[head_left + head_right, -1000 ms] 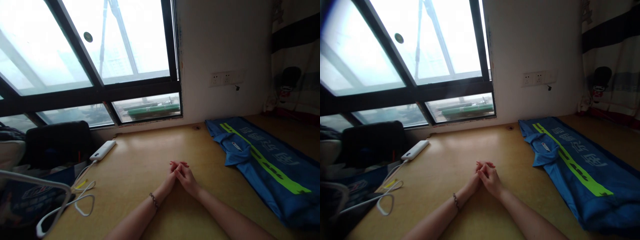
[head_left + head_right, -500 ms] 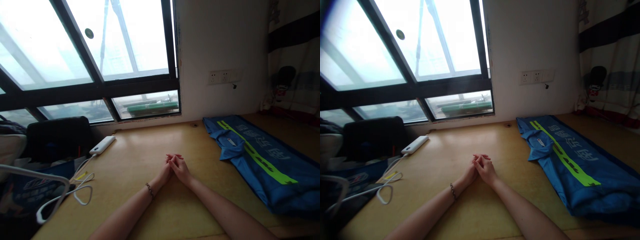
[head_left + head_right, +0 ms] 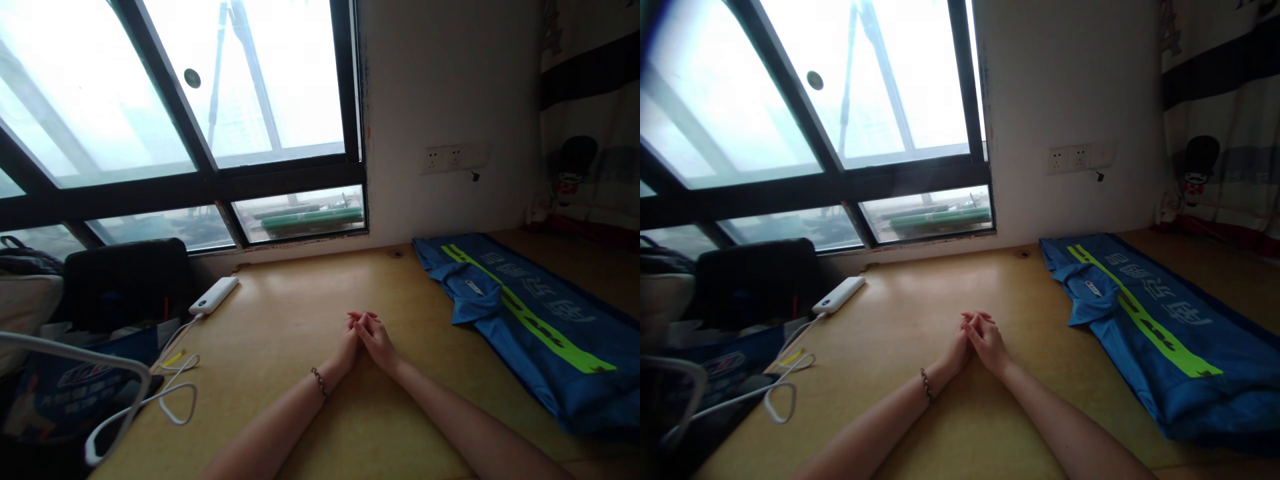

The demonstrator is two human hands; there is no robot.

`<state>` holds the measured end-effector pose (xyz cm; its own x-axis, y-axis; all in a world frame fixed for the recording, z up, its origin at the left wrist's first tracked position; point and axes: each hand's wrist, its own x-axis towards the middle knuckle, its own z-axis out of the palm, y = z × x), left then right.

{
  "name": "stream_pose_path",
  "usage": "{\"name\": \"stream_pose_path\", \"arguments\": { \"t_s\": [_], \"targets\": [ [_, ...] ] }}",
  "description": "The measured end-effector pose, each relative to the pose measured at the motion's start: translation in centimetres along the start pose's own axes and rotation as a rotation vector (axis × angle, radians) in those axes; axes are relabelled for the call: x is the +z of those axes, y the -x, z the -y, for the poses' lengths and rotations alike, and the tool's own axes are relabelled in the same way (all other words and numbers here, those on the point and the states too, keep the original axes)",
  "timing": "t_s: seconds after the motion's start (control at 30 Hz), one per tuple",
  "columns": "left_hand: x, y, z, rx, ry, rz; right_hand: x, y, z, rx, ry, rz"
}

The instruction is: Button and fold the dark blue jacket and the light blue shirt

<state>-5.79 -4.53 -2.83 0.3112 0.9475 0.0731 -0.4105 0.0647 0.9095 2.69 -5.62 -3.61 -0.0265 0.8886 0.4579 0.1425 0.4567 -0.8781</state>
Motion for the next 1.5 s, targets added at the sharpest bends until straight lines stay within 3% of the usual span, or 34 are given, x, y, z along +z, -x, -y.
{"name": "stream_pose_path", "arguments": {
  "t_s": [0.4, 1.5],
  "targets": [
    [-0.26, -0.33, 0.54, 0.014, -0.061, 0.008, -0.35, 0.11, 0.49, -0.002, -0.069, 0.02],
    [-0.29, -0.47, 0.77, 0.003, -0.079, 0.022, -0.87, 0.02, 0.11, -0.044, 0.004, 0.049]
  ]
}}
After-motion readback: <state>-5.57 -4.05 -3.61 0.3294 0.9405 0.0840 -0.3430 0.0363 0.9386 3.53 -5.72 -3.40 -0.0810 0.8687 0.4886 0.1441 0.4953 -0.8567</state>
